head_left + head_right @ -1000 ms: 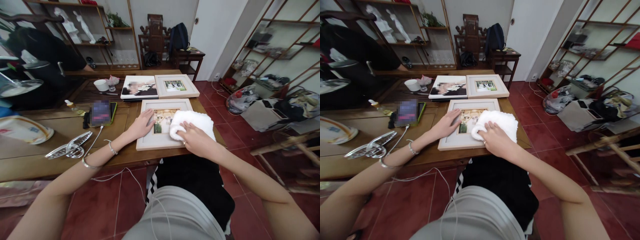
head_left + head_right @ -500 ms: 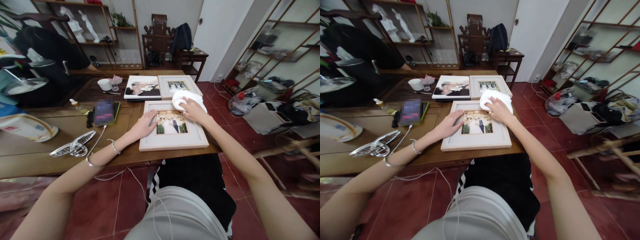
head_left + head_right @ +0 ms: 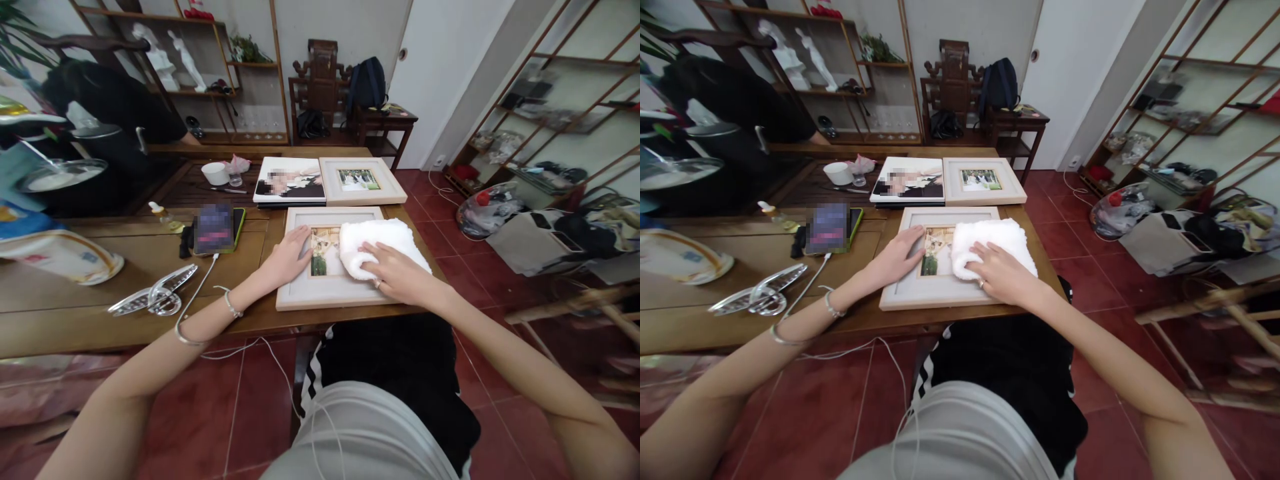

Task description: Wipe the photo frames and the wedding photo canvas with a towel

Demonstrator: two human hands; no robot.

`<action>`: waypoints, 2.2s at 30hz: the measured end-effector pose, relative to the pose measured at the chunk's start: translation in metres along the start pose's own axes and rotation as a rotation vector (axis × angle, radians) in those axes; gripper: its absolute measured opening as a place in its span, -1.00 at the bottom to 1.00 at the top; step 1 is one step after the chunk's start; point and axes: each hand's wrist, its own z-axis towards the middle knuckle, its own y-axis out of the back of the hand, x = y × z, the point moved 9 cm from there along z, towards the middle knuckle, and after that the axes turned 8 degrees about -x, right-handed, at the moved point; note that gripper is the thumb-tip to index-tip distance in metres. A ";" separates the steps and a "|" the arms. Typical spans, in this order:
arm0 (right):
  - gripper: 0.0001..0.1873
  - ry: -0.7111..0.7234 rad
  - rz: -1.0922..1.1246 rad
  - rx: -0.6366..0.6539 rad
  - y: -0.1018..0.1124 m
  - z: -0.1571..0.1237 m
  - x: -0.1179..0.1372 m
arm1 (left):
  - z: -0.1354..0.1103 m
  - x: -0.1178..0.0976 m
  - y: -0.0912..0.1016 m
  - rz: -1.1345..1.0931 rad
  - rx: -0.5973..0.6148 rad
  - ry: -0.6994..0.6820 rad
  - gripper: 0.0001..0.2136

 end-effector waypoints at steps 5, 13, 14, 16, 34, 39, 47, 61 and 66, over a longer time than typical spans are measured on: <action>-0.60 -0.027 0.038 0.012 0.008 -0.022 0.029 | 0.000 0.002 0.003 0.038 -0.004 0.009 -0.50; -0.62 -0.030 0.059 -0.029 0.019 -0.040 0.041 | 0.002 -0.003 0.006 0.087 -0.012 -0.003 -0.52; -0.61 -0.042 0.052 -0.024 0.018 -0.038 0.036 | 0.002 -0.004 0.007 0.088 -0.014 -0.010 -0.52; -0.60 -0.068 0.028 -0.025 0.015 -0.029 0.021 | 0.002 -0.005 0.008 0.091 -0.017 -0.020 -0.52; -0.55 -0.135 -0.124 -0.094 -0.008 0.033 -0.041 | 0.006 -0.003 0.007 0.069 -0.030 -0.047 -0.55; -0.60 -0.075 -0.076 0.005 0.003 -0.011 0.014 | 0.006 -0.002 0.005 0.064 -0.032 -0.047 -0.56; -0.60 -0.078 -0.021 0.028 0.009 -0.027 0.035 | 0.004 -0.002 0.005 0.064 -0.036 -0.044 -0.57; -0.60 -0.072 -0.076 0.011 0.002 -0.008 0.025 | 0.005 -0.003 0.006 0.056 -0.049 -0.040 -0.58; -0.60 -0.078 -0.085 0.048 0.006 -0.002 0.019 | 0.004 -0.003 0.006 0.053 -0.046 -0.041 -0.59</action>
